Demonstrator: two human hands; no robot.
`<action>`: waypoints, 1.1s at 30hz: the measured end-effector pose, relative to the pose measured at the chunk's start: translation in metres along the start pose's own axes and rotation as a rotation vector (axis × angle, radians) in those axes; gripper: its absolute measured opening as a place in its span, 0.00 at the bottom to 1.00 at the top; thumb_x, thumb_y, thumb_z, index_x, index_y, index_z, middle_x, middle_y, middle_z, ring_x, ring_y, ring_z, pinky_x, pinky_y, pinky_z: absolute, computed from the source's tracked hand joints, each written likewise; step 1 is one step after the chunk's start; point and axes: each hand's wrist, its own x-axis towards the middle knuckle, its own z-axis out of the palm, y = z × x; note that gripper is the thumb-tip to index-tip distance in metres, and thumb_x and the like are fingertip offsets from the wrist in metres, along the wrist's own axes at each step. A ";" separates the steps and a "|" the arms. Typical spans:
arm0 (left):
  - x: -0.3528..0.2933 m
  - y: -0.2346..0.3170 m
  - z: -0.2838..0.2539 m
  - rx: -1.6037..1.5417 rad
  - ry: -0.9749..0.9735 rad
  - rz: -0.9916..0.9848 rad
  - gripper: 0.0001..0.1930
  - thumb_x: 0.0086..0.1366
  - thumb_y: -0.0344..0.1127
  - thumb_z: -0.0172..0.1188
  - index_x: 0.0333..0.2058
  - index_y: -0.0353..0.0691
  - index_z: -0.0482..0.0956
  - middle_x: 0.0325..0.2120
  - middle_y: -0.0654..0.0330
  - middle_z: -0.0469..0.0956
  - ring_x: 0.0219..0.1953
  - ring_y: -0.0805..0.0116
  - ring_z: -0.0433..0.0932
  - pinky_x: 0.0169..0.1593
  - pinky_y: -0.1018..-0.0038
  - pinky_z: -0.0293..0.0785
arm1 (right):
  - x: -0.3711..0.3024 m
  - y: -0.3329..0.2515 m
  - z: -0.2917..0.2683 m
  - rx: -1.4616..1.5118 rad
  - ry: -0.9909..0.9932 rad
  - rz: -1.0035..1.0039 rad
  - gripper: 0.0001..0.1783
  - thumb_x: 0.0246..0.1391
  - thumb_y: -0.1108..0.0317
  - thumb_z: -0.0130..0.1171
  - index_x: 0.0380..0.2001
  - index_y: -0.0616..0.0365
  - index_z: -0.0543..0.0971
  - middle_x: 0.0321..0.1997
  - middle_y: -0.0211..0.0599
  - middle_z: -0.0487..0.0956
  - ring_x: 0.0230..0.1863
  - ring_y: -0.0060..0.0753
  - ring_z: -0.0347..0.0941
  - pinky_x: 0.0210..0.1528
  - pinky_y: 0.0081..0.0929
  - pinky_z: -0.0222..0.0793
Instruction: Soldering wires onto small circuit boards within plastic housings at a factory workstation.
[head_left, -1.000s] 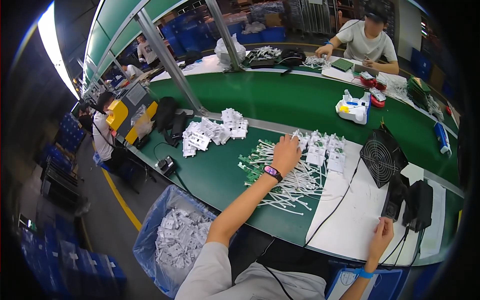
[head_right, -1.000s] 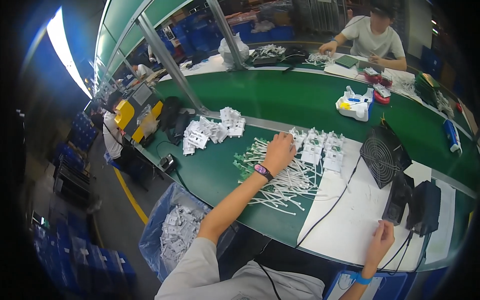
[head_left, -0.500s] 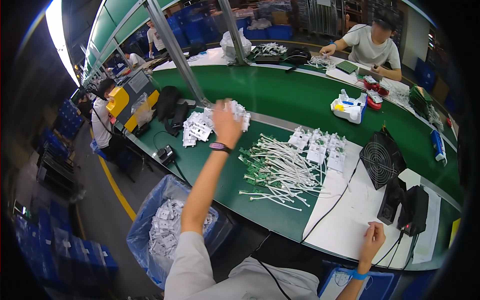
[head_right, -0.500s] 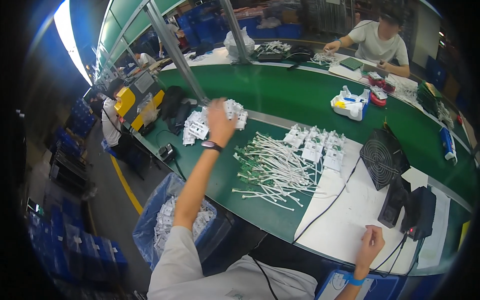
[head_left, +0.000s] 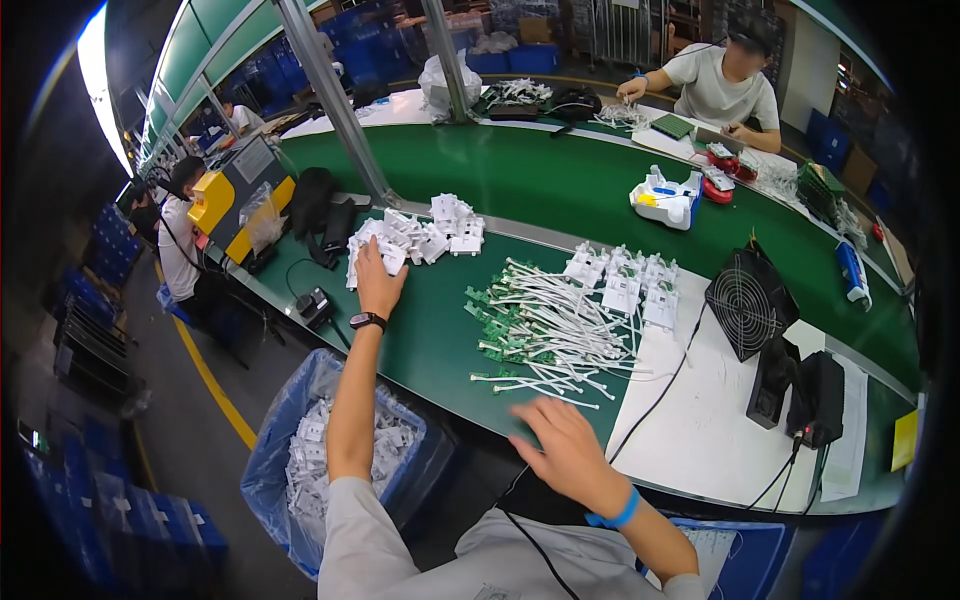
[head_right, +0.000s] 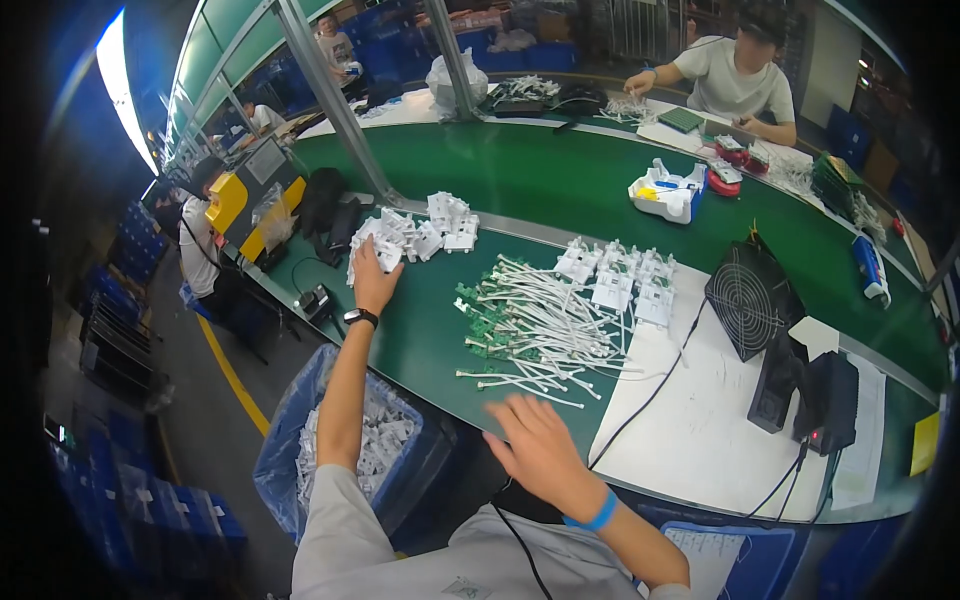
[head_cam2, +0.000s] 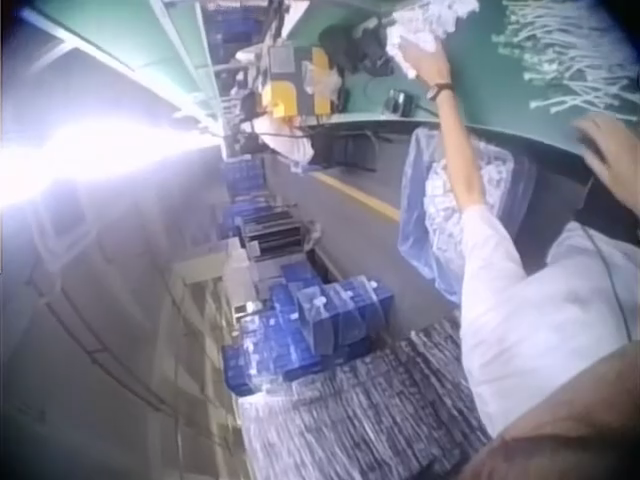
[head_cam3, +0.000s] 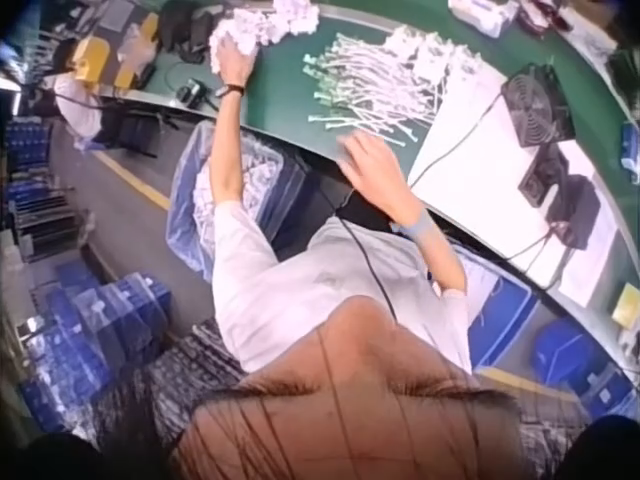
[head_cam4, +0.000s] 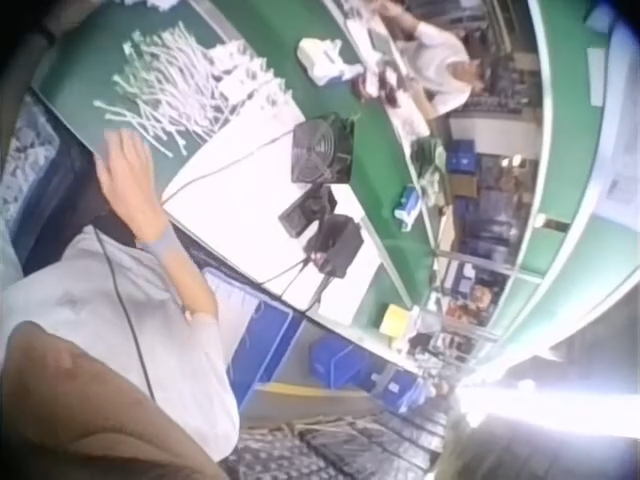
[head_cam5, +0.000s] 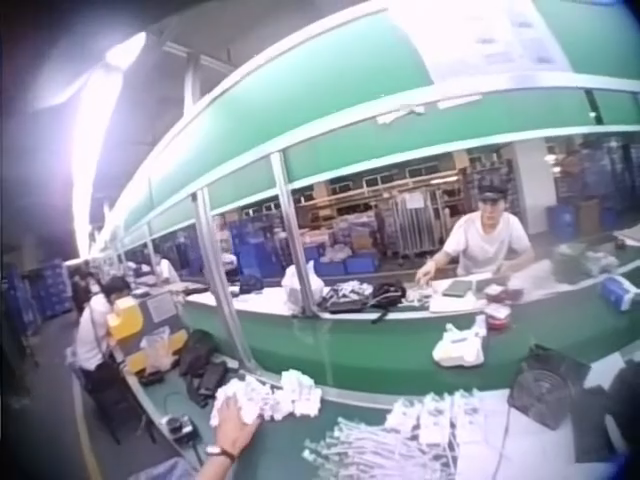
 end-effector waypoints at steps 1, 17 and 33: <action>-0.003 0.000 -0.002 0.001 0.003 -0.001 0.47 0.55 0.38 0.74 0.69 0.33 0.59 0.63 0.39 0.65 0.67 0.39 0.63 0.67 0.55 0.66 | 0.013 0.007 0.016 -0.083 0.054 -0.016 0.16 0.54 0.71 0.67 0.46 0.60 0.80 0.42 0.41 0.75 0.43 0.45 0.73 0.48 0.36 0.68; -0.050 0.032 -0.038 -0.069 0.082 0.064 0.47 0.49 0.43 0.74 0.67 0.38 0.63 0.53 0.46 0.68 0.49 0.41 0.78 0.49 0.54 0.79 | 0.035 0.045 0.039 -0.218 0.299 -0.046 0.10 0.52 0.71 0.67 0.38 0.57 0.79 0.37 0.38 0.79 0.42 0.43 0.75 0.52 0.40 0.67; -0.093 0.169 -0.061 -1.036 -0.225 0.078 0.37 0.51 0.32 0.77 0.58 0.40 0.66 0.44 0.61 0.75 0.37 0.76 0.78 0.34 0.82 0.74 | 0.042 0.017 -0.069 0.081 1.118 -0.050 0.11 0.50 0.82 0.67 0.38 0.62 0.82 0.37 0.41 0.77 0.35 0.37 0.74 0.40 0.29 0.71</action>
